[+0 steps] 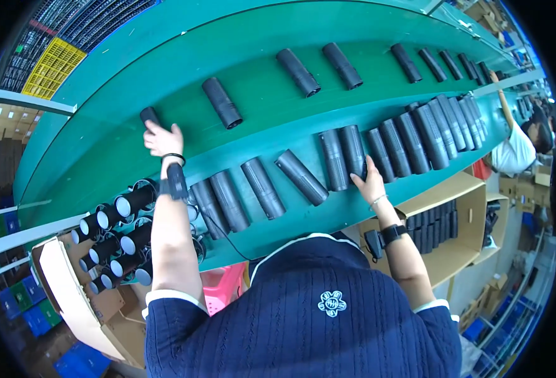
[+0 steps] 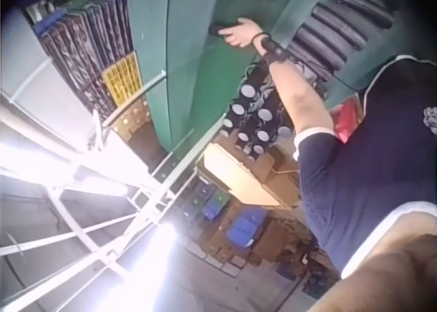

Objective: The person removes black cylinders from a box and places them onto a green conveyor belt. Then, the person picks up each cylinder, presses a cap onto the end, and returns the finished cylinders to the box.

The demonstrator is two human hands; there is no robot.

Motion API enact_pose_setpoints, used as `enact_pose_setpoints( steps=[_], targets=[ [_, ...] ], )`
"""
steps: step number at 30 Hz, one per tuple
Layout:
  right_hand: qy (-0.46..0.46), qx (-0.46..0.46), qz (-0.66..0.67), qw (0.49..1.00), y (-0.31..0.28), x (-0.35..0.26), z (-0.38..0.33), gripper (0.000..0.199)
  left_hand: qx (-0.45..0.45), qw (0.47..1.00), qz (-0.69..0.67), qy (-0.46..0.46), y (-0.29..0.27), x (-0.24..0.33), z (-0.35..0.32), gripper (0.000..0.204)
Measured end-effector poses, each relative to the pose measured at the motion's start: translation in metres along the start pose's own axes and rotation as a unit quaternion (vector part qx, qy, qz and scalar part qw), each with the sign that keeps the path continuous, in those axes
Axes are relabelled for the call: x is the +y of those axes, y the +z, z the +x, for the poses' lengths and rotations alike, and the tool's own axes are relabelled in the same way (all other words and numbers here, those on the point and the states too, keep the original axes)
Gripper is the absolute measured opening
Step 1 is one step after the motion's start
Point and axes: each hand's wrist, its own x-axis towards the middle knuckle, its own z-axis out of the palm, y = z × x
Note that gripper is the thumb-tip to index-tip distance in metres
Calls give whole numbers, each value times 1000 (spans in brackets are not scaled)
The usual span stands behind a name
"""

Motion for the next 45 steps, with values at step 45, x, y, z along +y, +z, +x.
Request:
enact_pose_setpoints(
  steps=[45],
  targets=[
    [-119,-309,475,816,-62,-138,-22,16,-205,775,-432,413,-180,95,-276,72]
  ],
)
